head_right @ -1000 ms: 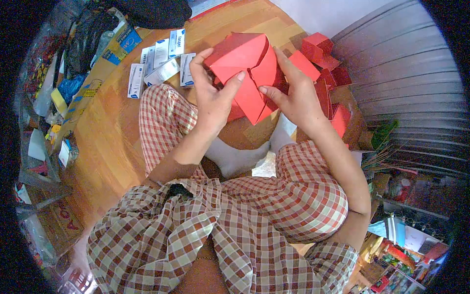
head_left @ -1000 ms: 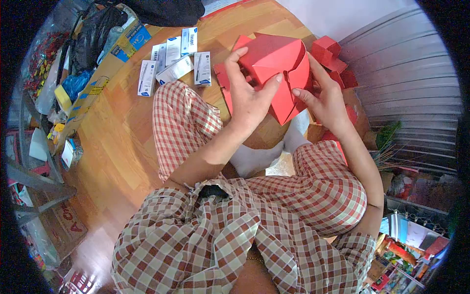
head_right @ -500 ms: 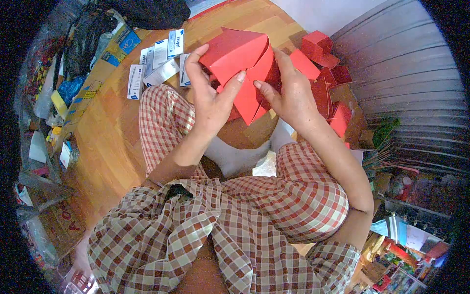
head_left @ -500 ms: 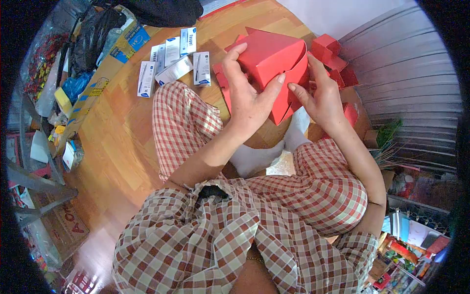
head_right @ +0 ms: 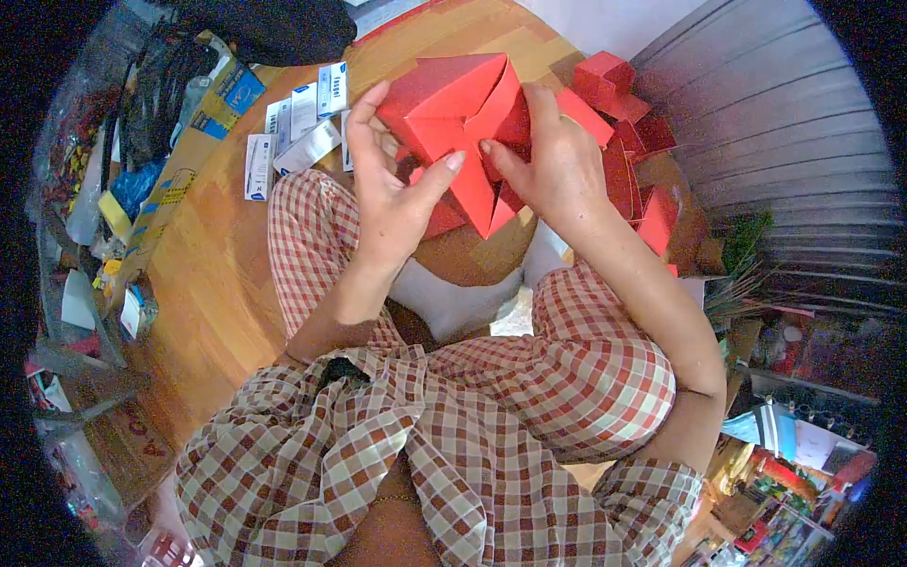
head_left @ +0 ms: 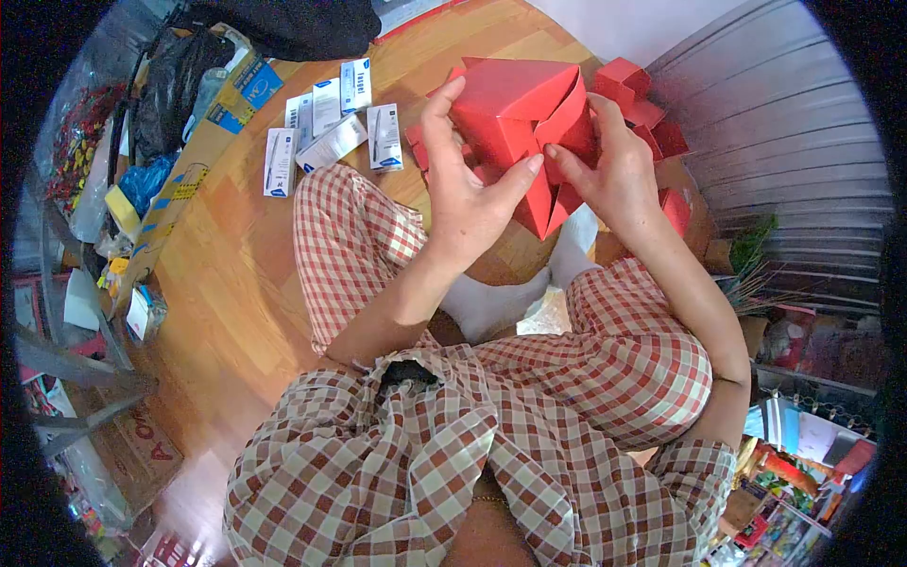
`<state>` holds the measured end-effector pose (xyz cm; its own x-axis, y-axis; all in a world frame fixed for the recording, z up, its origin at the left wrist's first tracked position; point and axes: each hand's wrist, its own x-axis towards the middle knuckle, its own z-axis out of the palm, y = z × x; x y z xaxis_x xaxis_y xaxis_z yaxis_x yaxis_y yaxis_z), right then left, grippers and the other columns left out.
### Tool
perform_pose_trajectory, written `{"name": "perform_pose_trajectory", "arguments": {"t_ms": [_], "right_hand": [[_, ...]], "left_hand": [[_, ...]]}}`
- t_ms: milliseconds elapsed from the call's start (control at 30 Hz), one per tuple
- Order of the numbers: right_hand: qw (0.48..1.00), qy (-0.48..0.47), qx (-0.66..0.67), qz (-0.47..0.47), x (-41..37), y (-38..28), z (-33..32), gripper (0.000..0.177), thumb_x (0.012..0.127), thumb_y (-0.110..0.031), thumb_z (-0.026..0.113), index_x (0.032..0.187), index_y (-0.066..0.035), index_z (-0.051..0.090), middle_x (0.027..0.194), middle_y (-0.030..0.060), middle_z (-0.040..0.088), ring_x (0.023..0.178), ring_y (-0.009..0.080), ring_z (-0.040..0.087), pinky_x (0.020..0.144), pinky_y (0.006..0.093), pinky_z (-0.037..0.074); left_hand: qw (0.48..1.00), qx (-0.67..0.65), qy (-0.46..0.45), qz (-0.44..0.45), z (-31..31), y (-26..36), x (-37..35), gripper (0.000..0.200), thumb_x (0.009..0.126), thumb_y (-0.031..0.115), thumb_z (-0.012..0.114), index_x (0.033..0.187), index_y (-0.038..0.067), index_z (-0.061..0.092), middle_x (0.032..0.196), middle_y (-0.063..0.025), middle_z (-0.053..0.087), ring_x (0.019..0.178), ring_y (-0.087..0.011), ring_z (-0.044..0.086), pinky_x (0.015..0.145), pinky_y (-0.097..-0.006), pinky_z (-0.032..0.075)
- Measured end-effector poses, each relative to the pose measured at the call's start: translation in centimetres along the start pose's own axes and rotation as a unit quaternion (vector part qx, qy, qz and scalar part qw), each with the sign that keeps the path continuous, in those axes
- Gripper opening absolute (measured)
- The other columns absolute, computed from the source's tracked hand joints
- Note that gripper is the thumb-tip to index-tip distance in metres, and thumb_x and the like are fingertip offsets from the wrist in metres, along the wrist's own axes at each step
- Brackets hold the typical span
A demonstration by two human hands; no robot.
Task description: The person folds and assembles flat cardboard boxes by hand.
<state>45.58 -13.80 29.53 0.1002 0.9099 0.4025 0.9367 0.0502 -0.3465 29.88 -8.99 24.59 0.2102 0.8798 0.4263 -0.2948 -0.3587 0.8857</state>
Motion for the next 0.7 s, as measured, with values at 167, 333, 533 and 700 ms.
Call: {"name": "perform_pose_trajectory", "arguments": {"t_ms": [167,333,533,700], "right_hand": [[0.999,-0.025,-0.02,0.031,0.2,-0.3,-0.1,0.063,0.071,-0.025,0.076,0.12,-0.001,0.044,0.094,0.0249,0.062,0.088,0.0386,0.063,0.072,0.0411,0.052],[0.999,0.001,-0.038,-0.006,0.5,-0.7,0.0,0.056,0.07,-0.028,0.074,0.109,0.001,0.046,0.076,0.0221,0.062,0.072,0.0392,0.063,0.059,0.0454,0.05],[0.999,0.015,-0.017,-0.036,0.3,-0.6,0.4,0.06,0.073,-0.029,0.072,0.116,0.001,0.044,0.081,0.0219,0.062,0.076,0.0388,0.062,0.062,0.0447,0.05],[0.998,0.003,0.014,-0.055,0.1,-0.9,0.1,0.055,0.082,-0.024,0.066,0.124,0.002,0.042,0.089,0.0237,0.061,0.083,0.0385,0.061,0.069,0.0421,0.05]], "left_hand": [[1.0,-0.005,-0.003,-0.018,-0.3,0.3,0.0,0.079,0.071,-0.001,0.07,0.134,0.005,0.024,0.124,-0.0147,0.043,0.113,-0.0226,0.047,0.096,-0.0358,0.04],[0.998,-0.057,0.002,-0.019,0.0,0.5,-0.1,0.083,0.069,-0.001,0.072,0.134,0.005,0.022,0.124,-0.0132,0.037,0.111,-0.0211,0.045,0.093,-0.0348,0.04],[0.993,-0.107,0.005,-0.039,-0.3,1.8,0.1,0.078,0.071,-0.002,0.068,0.134,0.004,0.022,0.123,-0.0154,0.038,0.114,-0.0224,0.045,0.093,-0.0341,0.041],[0.992,-0.112,0.022,-0.048,-1.5,0.4,0.3,0.071,0.077,0.002,0.062,0.135,0.005,0.021,0.126,-0.0165,0.038,0.117,-0.0235,0.042,0.097,-0.0368,0.037]]}}
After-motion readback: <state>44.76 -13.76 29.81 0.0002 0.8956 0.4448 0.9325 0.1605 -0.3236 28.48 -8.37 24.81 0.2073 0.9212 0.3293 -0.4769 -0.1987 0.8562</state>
